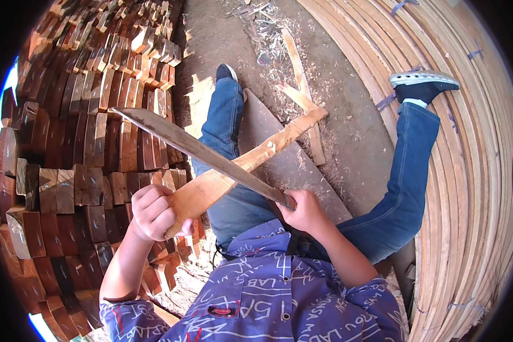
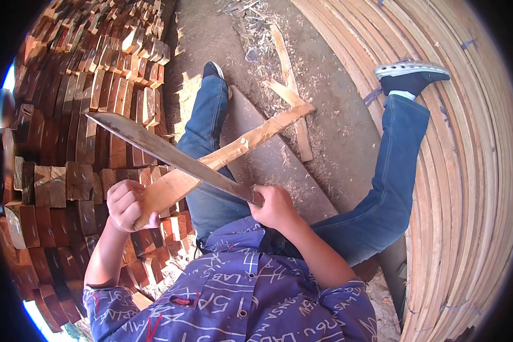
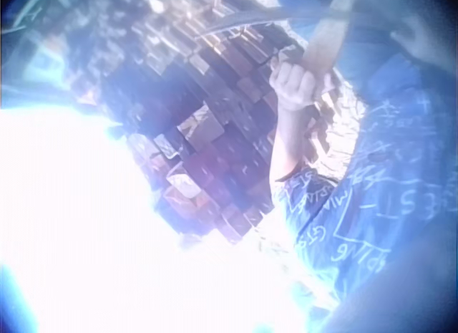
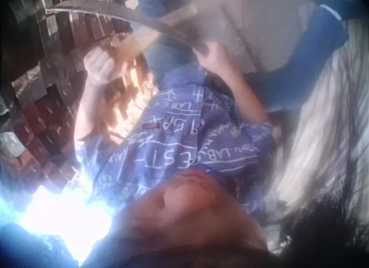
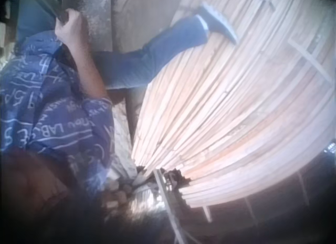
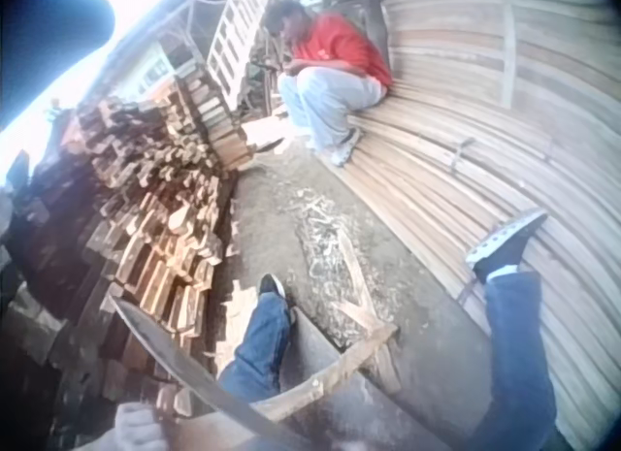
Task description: The person sits on the ground and uses a knife to shave and shape a wooden stick. They repeatedly scrape the surface, rotate the stick, and remove wood shavings. Finished wooden planks are stacked nearby.
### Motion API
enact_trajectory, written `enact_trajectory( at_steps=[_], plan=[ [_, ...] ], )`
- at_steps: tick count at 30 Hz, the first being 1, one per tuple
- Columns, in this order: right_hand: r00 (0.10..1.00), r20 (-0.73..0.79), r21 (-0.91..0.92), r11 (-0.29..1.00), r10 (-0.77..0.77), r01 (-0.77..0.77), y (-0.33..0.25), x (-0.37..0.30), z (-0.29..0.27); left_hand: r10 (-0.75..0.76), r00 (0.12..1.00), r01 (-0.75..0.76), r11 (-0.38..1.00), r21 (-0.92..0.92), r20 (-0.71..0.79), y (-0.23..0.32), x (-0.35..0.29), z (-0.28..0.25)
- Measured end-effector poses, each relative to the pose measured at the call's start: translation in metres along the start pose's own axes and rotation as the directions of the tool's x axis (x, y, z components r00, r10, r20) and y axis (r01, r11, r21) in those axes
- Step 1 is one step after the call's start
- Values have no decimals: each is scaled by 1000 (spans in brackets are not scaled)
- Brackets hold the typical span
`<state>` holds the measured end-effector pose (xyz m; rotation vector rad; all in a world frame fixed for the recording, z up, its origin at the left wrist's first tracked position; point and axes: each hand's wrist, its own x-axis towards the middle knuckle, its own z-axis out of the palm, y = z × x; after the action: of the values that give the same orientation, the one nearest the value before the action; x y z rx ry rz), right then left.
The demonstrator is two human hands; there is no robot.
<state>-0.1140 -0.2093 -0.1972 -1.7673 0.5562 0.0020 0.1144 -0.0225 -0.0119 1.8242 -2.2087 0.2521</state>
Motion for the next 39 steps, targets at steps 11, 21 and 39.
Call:
enact_trajectory(
  at_steps=[11,21,39],
  plan=[
    [988,27,-35,988,152,-151,18,5,4,-55,998,55,998,10,-30,4,-9,5],
    [950,-41,-114,943,309,-312,75,28,4,-24,1000,24,999,-38,-5,8,6,1],
    [949,-83,-122,942,304,-312,77,17,-6,-44,999,44,999,5,-24,11,19,4]
  ],
)
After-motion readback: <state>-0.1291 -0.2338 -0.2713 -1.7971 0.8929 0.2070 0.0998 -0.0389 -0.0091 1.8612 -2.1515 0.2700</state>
